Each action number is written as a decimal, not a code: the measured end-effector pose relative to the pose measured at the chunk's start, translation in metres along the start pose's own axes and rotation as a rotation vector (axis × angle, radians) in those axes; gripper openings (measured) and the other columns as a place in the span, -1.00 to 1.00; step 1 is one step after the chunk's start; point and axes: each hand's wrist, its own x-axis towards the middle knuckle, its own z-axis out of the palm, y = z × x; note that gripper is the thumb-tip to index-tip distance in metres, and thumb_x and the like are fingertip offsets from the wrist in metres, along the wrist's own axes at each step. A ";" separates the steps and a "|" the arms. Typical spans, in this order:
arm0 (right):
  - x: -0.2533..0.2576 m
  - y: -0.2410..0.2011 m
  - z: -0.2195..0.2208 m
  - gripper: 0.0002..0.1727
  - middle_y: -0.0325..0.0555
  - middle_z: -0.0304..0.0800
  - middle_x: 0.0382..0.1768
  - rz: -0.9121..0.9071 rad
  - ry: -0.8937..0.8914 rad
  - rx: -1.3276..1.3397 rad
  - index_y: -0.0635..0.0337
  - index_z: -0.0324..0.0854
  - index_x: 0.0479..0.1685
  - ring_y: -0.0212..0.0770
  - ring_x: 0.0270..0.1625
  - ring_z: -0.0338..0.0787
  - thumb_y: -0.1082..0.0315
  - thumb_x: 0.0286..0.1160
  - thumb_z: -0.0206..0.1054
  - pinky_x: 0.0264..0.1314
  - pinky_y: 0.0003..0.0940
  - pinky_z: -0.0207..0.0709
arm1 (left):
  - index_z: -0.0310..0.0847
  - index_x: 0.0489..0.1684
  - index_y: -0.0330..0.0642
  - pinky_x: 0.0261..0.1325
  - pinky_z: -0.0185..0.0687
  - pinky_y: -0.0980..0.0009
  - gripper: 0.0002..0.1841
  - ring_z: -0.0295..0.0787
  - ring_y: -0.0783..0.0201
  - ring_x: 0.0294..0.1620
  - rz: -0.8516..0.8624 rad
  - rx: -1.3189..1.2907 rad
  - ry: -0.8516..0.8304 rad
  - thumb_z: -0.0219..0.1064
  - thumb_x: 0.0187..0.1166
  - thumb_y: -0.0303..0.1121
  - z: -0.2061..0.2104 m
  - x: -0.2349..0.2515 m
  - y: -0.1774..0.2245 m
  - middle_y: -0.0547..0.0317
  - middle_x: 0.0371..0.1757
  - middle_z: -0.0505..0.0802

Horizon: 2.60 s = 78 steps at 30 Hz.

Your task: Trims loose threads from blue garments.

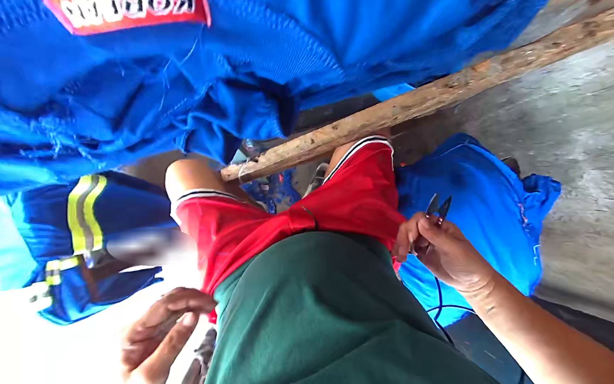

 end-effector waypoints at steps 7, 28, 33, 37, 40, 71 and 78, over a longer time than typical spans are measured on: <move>0.062 -0.007 0.029 -0.56 -0.38 0.74 -0.44 -0.105 -0.352 -0.104 -0.11 0.58 -0.43 -0.44 -0.36 0.77 -0.05 0.84 0.02 -0.26 -0.50 0.70 | 0.81 0.18 0.12 0.48 0.59 0.40 -0.72 0.67 0.40 0.41 0.079 -0.016 -0.142 0.26 0.73 -0.07 0.042 0.044 -0.008 0.42 0.30 0.82; 0.126 -0.161 0.153 -0.62 -0.65 0.67 -0.32 -1.071 -0.113 -0.348 -0.20 0.64 0.38 -0.63 -0.35 0.60 -0.04 0.72 0.25 -0.26 -0.67 0.54 | 0.75 -0.01 -0.21 0.13 0.60 0.61 -0.88 0.67 0.45 -0.02 0.944 0.649 0.639 0.39 0.64 -0.41 0.025 0.153 0.103 0.17 -0.10 0.74; 0.125 -0.144 0.144 -0.57 -0.66 0.60 -0.21 -1.065 0.041 -0.565 -0.07 0.50 0.52 -0.74 -0.26 0.53 0.06 0.76 0.22 -0.20 -0.80 0.43 | 0.88 -0.01 -0.11 0.18 0.40 0.35 -0.75 0.59 0.29 0.04 0.807 0.813 0.676 0.50 0.56 -0.17 0.040 0.186 0.086 0.18 -0.12 0.76; 0.120 -0.130 0.141 -0.66 -0.44 0.66 -0.13 -1.074 0.087 -0.776 0.10 0.52 0.27 -0.76 -0.13 0.58 0.10 0.74 0.28 -0.09 -0.86 0.46 | 0.91 -0.20 -0.06 0.12 0.28 0.32 -0.90 0.51 0.32 -0.03 0.781 0.737 0.719 0.53 0.50 -0.29 0.045 0.196 0.085 0.25 -0.23 0.69; 0.121 -0.125 0.135 -0.69 -0.27 0.75 -0.14 -1.071 0.081 -0.845 0.26 0.62 0.10 -0.68 -0.08 0.68 0.16 0.69 0.35 0.00 -0.80 0.57 | 0.89 -0.29 -0.04 0.21 0.41 0.41 -0.94 0.57 0.42 0.05 0.736 0.590 0.621 0.49 0.53 -0.37 0.039 0.188 0.091 0.29 -0.11 0.73; 0.122 -0.085 0.164 -0.71 -0.08 0.76 -0.23 -1.276 0.343 -0.836 0.37 0.67 0.05 -0.59 -0.15 0.72 0.29 0.58 0.44 0.03 -0.82 0.56 | 0.57 -0.10 -0.04 0.39 0.38 0.34 -0.83 0.68 0.48 0.18 0.749 0.384 0.498 0.11 0.82 -0.24 0.039 0.185 0.101 0.32 -0.03 0.84; 0.132 -0.089 0.178 -0.70 -0.01 0.77 -0.30 -1.284 0.447 -0.814 0.48 0.69 -0.01 -0.55 -0.21 0.73 0.34 0.54 0.46 -0.03 -0.81 0.57 | 0.56 -0.10 -0.02 0.39 0.32 0.32 -0.81 0.66 0.48 0.14 0.741 0.400 0.467 0.09 0.84 -0.20 0.039 0.184 0.100 0.35 -0.08 0.84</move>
